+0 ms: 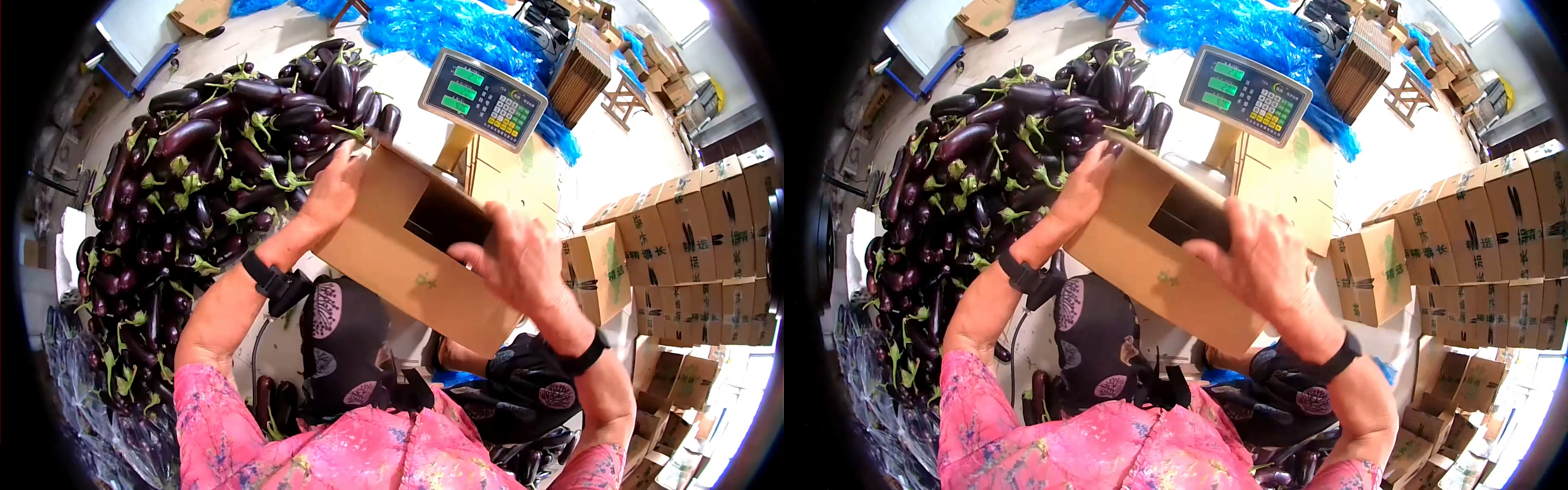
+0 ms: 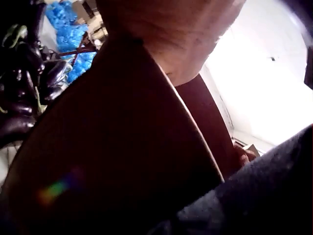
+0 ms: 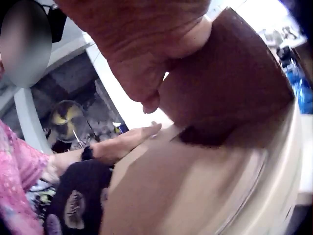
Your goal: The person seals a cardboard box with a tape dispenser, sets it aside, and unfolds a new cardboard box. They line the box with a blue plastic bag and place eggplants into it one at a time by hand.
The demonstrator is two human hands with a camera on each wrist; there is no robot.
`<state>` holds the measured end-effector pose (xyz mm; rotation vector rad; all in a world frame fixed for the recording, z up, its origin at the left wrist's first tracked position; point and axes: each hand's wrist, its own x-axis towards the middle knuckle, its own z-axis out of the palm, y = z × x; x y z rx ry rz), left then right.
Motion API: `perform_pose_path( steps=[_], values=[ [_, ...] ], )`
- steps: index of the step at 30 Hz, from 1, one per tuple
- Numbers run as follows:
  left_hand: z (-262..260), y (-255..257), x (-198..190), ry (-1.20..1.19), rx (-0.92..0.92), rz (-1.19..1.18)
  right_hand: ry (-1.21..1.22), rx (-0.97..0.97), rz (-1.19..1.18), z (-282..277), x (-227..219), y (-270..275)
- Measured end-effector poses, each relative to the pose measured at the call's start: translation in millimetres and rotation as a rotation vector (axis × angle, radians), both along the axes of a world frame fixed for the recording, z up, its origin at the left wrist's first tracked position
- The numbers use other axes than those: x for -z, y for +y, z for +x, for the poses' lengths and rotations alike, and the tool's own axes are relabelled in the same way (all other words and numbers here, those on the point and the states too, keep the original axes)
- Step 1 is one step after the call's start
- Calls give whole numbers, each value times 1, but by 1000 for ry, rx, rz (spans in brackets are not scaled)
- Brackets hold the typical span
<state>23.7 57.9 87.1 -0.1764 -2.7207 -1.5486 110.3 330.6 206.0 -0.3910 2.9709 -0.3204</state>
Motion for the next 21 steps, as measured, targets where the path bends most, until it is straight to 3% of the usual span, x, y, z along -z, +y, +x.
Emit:
perform_pose_path(
  steps=[1, 2, 4, 6, 8, 10, 13, 14, 17, 20, 21],
  values=[
    [-5, -13, 23, 91, 90, 100, 141, -127, -9, 16, 20, -2],
    [3, -10, 10, -43, 54, 194, 278, -252, -21, 33, 44, -4],
    [5, -8, -4, -497, -148, 686, 139, -246, -80, 46, 52, -13],
    [-10, -20, 6, -589, -89, 915, 153, -262, -107, 46, 55, -16],
    [-9, -7, -33, -353, 34, 765, 202, -285, -104, 45, 58, -14],
    [-36, -3, -26, -103, 353, 343, 253, -313, -138, 43, 61, -14],
    [-31, 15, -23, -146, 451, 158, 316, -321, -166, 41, 65, -13],
    [-37, 11, -4, -57, 450, 152, 316, -320, -172, 41, 67, -12],
    [-29, 15, -14, -30, 406, 86, 363, -331, -163, 43, 64, -1],
    [-22, 13, -18, 19, 334, 13, 585, 28, 26, 38, 70, 34],
    [-21, 13, -20, 18, 319, 4, 604, 175, -60, 35, 77, 48]
  ],
)
